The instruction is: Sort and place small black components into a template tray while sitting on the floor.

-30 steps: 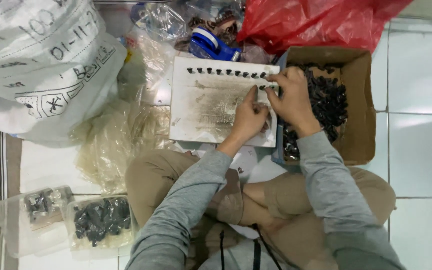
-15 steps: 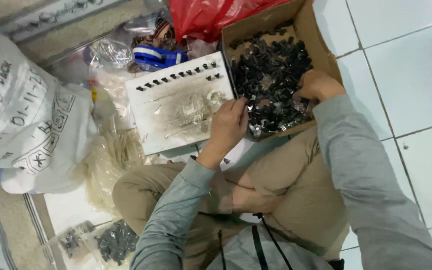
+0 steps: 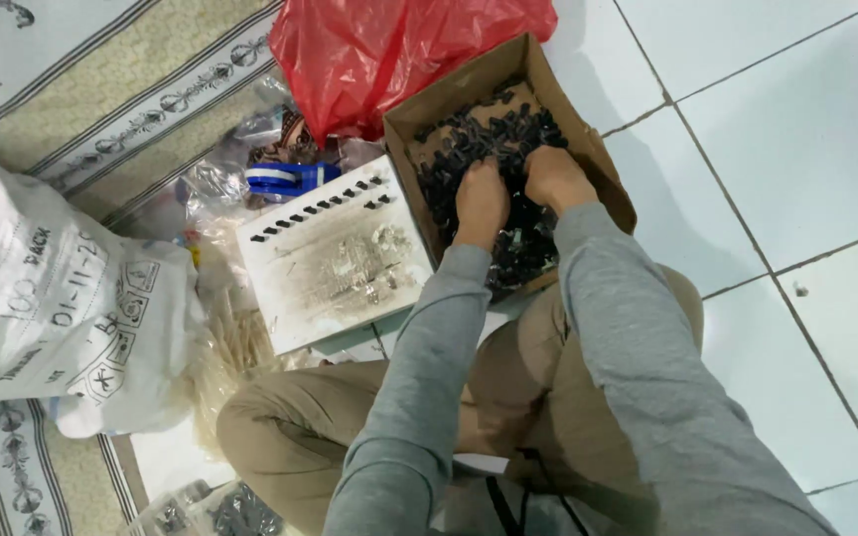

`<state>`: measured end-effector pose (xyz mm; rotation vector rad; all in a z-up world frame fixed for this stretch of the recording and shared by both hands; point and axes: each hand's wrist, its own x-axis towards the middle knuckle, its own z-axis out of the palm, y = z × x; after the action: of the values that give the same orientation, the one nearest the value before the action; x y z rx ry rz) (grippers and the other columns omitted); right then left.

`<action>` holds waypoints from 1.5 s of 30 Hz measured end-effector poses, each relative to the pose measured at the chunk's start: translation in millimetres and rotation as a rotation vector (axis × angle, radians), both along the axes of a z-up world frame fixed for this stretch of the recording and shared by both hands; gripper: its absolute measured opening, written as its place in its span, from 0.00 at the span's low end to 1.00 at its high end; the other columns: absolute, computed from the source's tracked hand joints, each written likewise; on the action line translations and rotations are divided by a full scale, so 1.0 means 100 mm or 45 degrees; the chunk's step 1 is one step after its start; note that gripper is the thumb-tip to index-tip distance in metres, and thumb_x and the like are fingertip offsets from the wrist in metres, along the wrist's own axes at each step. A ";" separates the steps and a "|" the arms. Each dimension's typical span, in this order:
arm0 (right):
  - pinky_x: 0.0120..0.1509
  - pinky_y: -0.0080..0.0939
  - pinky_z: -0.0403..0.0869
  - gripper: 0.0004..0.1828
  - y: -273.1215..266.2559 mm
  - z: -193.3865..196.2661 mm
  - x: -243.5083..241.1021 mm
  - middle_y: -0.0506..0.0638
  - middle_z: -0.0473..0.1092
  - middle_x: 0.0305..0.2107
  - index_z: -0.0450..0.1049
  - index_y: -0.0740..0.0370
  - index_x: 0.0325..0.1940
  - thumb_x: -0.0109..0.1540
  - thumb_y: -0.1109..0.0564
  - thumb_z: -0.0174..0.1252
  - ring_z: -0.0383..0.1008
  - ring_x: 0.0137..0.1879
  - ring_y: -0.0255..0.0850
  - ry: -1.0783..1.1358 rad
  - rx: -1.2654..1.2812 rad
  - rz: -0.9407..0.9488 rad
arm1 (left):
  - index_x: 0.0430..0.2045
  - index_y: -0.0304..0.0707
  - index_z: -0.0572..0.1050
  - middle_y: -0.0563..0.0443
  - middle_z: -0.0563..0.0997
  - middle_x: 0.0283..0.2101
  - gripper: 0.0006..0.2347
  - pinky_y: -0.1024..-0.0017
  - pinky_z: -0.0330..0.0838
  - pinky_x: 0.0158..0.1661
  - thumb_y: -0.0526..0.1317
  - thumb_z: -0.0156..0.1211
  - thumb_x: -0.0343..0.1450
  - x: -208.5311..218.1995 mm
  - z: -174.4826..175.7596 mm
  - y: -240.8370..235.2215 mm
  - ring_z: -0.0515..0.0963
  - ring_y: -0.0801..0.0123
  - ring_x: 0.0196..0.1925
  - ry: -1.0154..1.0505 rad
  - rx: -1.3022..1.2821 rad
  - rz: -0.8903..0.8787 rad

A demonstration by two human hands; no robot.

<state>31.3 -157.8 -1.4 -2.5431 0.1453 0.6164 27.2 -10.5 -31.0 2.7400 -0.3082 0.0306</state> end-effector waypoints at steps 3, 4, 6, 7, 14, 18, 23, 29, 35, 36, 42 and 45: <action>0.39 0.59 0.81 0.16 0.08 0.00 0.06 0.67 0.78 0.35 0.82 0.66 0.46 0.57 0.66 0.56 0.80 0.44 0.62 0.008 0.090 -0.094 | 0.43 0.27 0.77 0.35 0.82 0.37 0.11 0.61 0.84 0.39 0.27 0.58 0.67 0.04 -0.02 -0.05 0.86 0.48 0.40 0.027 0.061 -0.072; 0.39 0.59 0.81 0.16 0.10 0.12 0.03 0.67 0.78 0.35 0.82 0.66 0.46 0.57 0.66 0.56 0.80 0.44 0.62 0.010 0.097 -0.090 | 0.43 0.27 0.77 0.35 0.82 0.37 0.11 0.61 0.84 0.39 0.27 0.58 0.67 0.03 -0.01 -0.07 0.86 0.48 0.40 0.028 0.069 -0.068; 0.44 0.66 0.80 0.16 0.18 0.34 -0.07 0.75 0.76 0.40 0.80 0.76 0.49 0.60 0.67 0.53 0.77 0.47 0.68 0.075 0.101 -0.078 | 0.48 0.36 0.77 0.44 0.81 0.42 0.14 0.77 0.85 0.41 0.29 0.60 0.68 -0.03 0.00 -0.07 0.85 0.64 0.42 -0.003 0.375 -0.174; 0.44 0.66 0.80 0.16 0.17 0.42 -0.05 0.75 0.76 0.40 0.80 0.76 0.49 0.60 0.67 0.53 0.77 0.47 0.68 0.084 0.112 -0.071 | 0.48 0.36 0.77 0.44 0.81 0.42 0.14 0.77 0.85 0.41 0.29 0.60 0.68 -0.04 0.10 -0.09 0.85 0.64 0.42 0.007 0.385 -0.168; 0.42 0.65 0.79 0.15 0.20 0.18 0.12 0.73 0.76 0.38 0.81 0.71 0.47 0.59 0.67 0.54 0.78 0.47 0.68 0.002 0.239 -0.069 | 0.52 0.30 0.74 0.34 0.80 0.45 0.15 0.66 0.85 0.42 0.29 0.57 0.69 0.05 -0.13 0.07 0.84 0.51 0.46 0.363 -0.378 0.168; 0.56 0.65 0.77 0.14 0.20 0.12 0.10 0.73 0.75 0.49 0.82 0.68 0.45 0.59 0.65 0.53 0.74 0.57 0.72 -0.056 0.310 -0.067 | 0.38 0.51 0.84 0.49 0.86 0.40 0.10 0.63 0.84 0.39 0.44 0.64 0.66 0.15 -0.71 0.17 0.85 0.57 0.44 0.669 -0.830 0.597; 0.55 0.60 0.78 0.12 0.18 -0.07 0.14 0.68 0.77 0.46 0.83 0.61 0.46 0.60 0.58 0.62 0.76 0.56 0.65 -0.018 0.346 -0.150 | 0.44 0.25 0.79 0.24 0.80 0.42 0.13 0.52 0.83 0.34 0.36 0.62 0.69 0.07 -0.81 -0.04 0.84 0.43 0.40 0.809 -1.649 0.993; 0.47 0.57 0.79 0.12 0.14 -0.27 0.22 0.68 0.77 0.40 0.83 0.61 0.46 0.60 0.58 0.60 0.78 0.49 0.62 0.003 0.316 -0.216 | 0.48 0.18 0.75 0.22 0.77 0.42 0.19 0.50 0.80 0.33 0.36 0.66 0.67 0.04 -1.02 -0.04 0.83 0.44 0.39 0.838 -1.765 1.005; 0.31 0.50 0.80 0.09 0.27 -0.14 0.01 0.69 0.75 0.25 0.80 0.74 0.34 0.61 0.68 0.53 0.78 0.33 0.56 0.043 0.102 -0.090 | 0.41 0.19 0.78 0.27 0.82 0.36 0.10 0.53 0.82 0.33 0.30 0.57 0.70 -0.22 0.10 -0.04 0.85 0.40 0.40 0.527 -0.761 0.594; 0.27 0.49 0.78 0.09 0.27 -0.15 0.03 0.69 0.74 0.22 0.79 0.76 0.32 0.61 0.69 0.53 0.77 0.29 0.54 0.013 0.070 -0.068 | 0.39 0.18 0.77 0.26 0.82 0.34 0.08 0.55 0.82 0.33 0.26 0.53 0.70 -0.31 0.34 -0.06 0.85 0.39 0.40 0.388 -0.599 0.473; 0.30 0.55 0.78 0.11 0.02 -0.68 0.27 0.75 0.76 0.30 0.80 0.79 0.39 0.64 0.67 0.53 0.80 0.37 0.62 -0.132 0.207 -0.110 | 0.40 0.23 0.80 0.27 0.83 0.37 0.10 0.53 0.82 0.40 0.29 0.55 0.69 -0.25 0.45 0.07 0.84 0.39 0.44 0.359 -0.686 0.381; 0.35 0.57 0.79 0.15 0.14 0.48 -0.04 0.73 0.76 0.36 0.78 0.74 0.52 0.65 0.66 0.51 0.79 0.39 0.58 -0.088 0.356 -0.253 | 0.42 0.28 0.79 0.30 0.83 0.40 0.09 0.54 0.81 0.43 0.32 0.57 0.71 -0.40 0.93 0.27 0.84 0.42 0.47 0.381 -0.850 0.343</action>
<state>27.2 -144.0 46.6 -2.2429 0.2645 0.4377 -13.0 16.8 61.9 2.0627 0.1400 -0.1724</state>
